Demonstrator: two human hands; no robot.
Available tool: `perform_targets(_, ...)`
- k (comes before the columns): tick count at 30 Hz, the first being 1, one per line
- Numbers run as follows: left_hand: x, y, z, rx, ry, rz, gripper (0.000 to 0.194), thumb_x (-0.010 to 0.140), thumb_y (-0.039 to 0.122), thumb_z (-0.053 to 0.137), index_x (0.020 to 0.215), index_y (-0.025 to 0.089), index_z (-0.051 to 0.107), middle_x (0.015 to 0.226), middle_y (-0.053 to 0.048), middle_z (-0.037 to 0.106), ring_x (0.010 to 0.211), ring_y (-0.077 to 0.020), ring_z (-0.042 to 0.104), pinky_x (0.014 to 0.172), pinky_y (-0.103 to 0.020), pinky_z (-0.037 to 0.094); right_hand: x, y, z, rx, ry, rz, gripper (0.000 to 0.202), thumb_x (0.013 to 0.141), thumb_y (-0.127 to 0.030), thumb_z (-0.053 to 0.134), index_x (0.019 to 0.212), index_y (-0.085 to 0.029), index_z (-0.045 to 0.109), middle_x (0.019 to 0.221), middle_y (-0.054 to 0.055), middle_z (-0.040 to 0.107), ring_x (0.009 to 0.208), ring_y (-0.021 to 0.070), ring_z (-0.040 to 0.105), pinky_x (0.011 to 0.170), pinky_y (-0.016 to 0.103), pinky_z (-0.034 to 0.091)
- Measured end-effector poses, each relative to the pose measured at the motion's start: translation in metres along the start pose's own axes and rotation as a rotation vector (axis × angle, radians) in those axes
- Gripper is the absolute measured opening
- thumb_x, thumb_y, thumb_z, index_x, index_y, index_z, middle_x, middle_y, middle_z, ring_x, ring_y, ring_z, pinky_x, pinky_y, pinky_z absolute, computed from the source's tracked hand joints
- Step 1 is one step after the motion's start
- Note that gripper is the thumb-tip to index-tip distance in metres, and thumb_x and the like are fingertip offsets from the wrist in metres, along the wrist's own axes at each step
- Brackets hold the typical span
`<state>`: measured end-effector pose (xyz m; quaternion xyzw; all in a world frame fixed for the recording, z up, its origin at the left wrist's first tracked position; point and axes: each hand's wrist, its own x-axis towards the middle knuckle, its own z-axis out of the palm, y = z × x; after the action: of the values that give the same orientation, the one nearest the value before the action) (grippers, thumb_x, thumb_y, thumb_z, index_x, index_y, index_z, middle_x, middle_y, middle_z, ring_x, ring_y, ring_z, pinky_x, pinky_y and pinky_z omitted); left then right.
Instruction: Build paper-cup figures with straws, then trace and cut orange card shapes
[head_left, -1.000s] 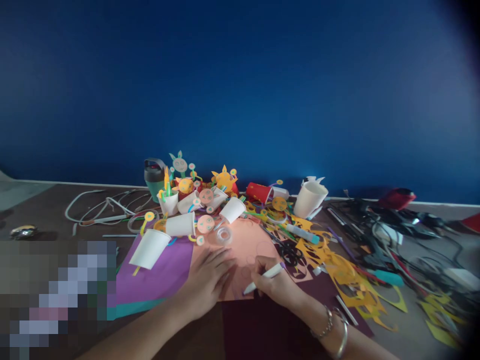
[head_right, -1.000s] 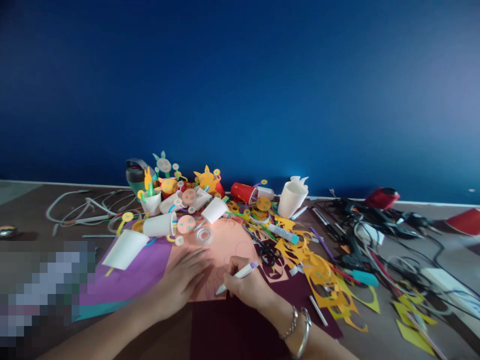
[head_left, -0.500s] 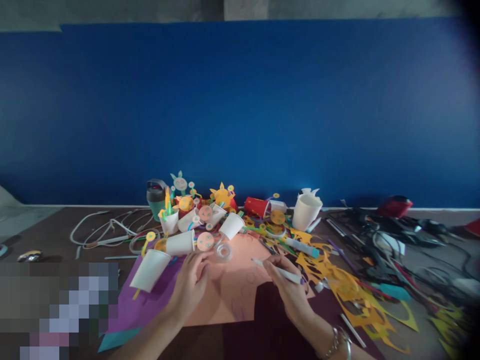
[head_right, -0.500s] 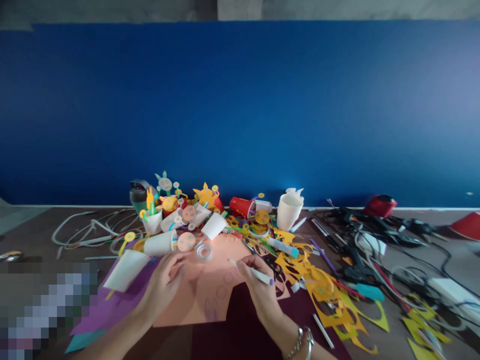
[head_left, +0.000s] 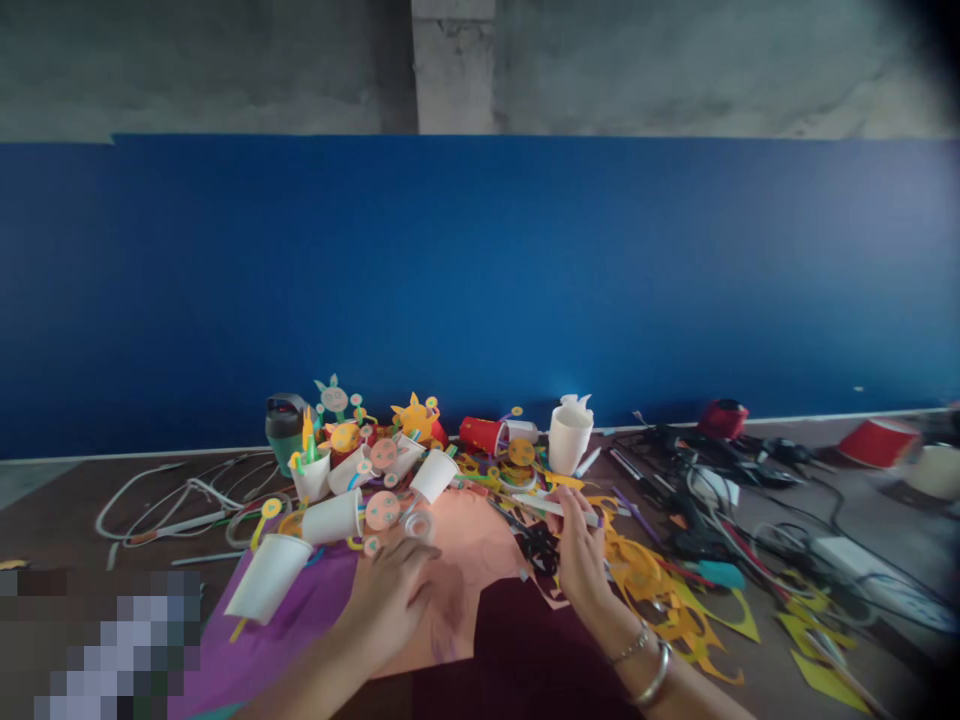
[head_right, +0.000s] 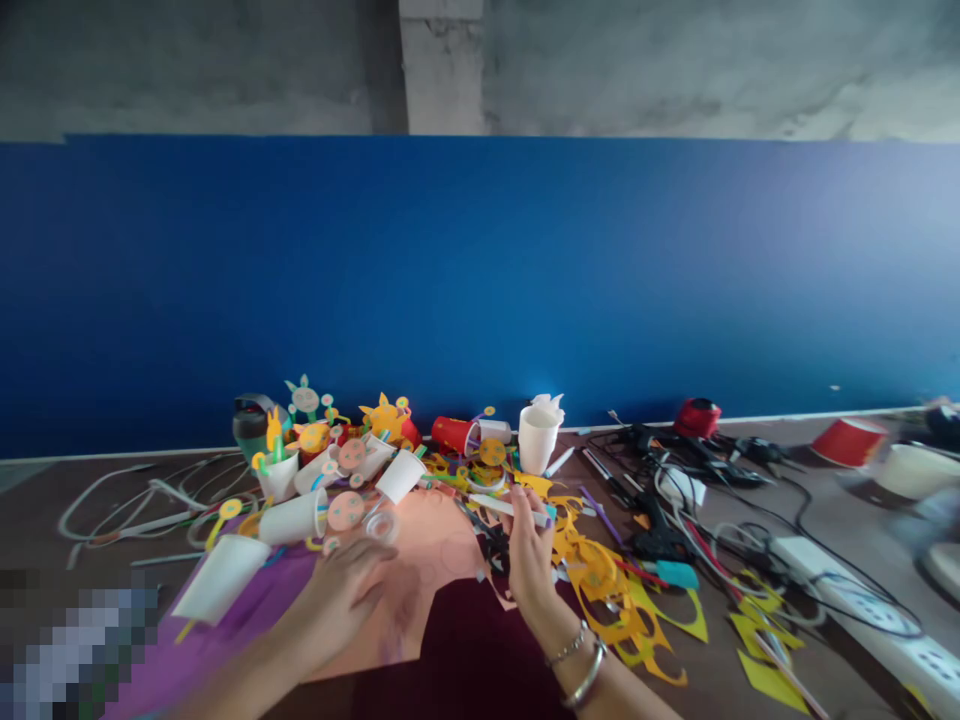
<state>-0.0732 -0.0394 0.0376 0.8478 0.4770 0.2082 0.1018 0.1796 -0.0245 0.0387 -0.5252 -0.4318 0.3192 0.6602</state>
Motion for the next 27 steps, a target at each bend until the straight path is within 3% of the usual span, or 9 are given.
perform_targets(3,0.014,0.018,0.004,0.018,-0.007,0.076,0.033,0.079,0.008,0.054,0.106,0.023,0.063,0.103,-0.006,0.066,0.105,-0.0245,0.057,0.091,-0.04,0.045,0.002,0.003,0.001,0.061,0.076,0.014,0.032,0.084,-0.053,0.048,0.072,-0.023,0.051,0.06,-0.002,0.047,0.053,0.0154,0.046,0.05,0.028,0.037)
perform_targets(7,0.043,0.035,0.014,0.09,0.013,0.131,0.03,0.084,0.009,0.05,0.106,0.023,0.063,0.104,-0.006,0.065,0.101,-0.0242,0.057,0.089,-0.042,0.043,0.0,0.01,0.002,0.042,0.012,0.006,0.027,0.081,-0.046,0.059,0.079,-0.019,0.059,0.067,-0.001,0.051,0.061,0.0157,0.048,0.058,0.027,0.039)
perform_targets(10,0.069,0.036,0.018,0.209,0.062,0.12,0.03,0.086,0.008,0.043,0.104,0.02,0.063,0.104,-0.009,0.065,0.101,-0.0261,0.056,0.085,-0.042,0.043,-0.001,0.013,0.001,0.026,-0.008,0.0,0.03,0.083,-0.046,0.056,0.086,-0.018,0.063,0.072,0.001,0.054,0.067,0.0172,0.05,0.063,0.028,0.041)
perform_targets(15,0.085,0.018,0.009,0.213,0.083,0.158,0.029,0.087,0.009,0.042,0.101,0.022,0.065,0.097,-0.007,0.066,0.099,-0.0238,0.055,0.086,-0.039,0.041,-0.001,0.019,-0.001,-0.005,0.01,-0.011,0.03,0.084,-0.048,0.053,0.074,-0.02,0.057,0.059,-0.004,0.041,0.055,0.0136,0.039,0.052,0.025,0.034)
perform_targets(20,0.075,-0.019,0.003,0.267,0.305,-0.094,0.036,0.083,0.02,0.054,0.119,0.018,0.056,0.114,-0.011,0.061,0.112,-0.0292,0.05,0.092,-0.042,0.038,-0.001,0.024,0.005,-0.005,-0.047,0.008,0.037,0.084,-0.049,0.053,0.061,-0.02,0.048,0.055,-0.005,0.036,0.051,0.0122,0.034,0.049,0.025,0.029)
perform_targets(23,0.082,-0.031,0.007,0.254,0.293,-0.161,0.052,0.077,0.023,0.062,0.127,0.014,0.049,0.118,-0.015,0.062,0.119,-0.0347,0.046,0.094,-0.046,0.037,-0.001,0.026,0.007,0.0,-0.067,0.017,0.037,0.084,-0.048,0.053,0.06,-0.02,0.047,0.054,-0.005,0.038,0.051,0.0119,0.035,0.049,0.025,0.029)
perform_targets(27,0.098,-0.031,0.004,0.194,0.271,-0.177,0.052,0.071,0.018,0.066,0.122,0.015,0.053,0.11,-0.015,0.067,0.112,-0.0345,0.053,0.096,-0.047,0.036,0.001,0.028,0.004,-0.025,-0.072,0.011,0.036,0.084,-0.046,0.053,0.061,-0.02,0.049,0.053,-0.005,0.038,0.051,0.0119,0.035,0.049,0.024,0.029)
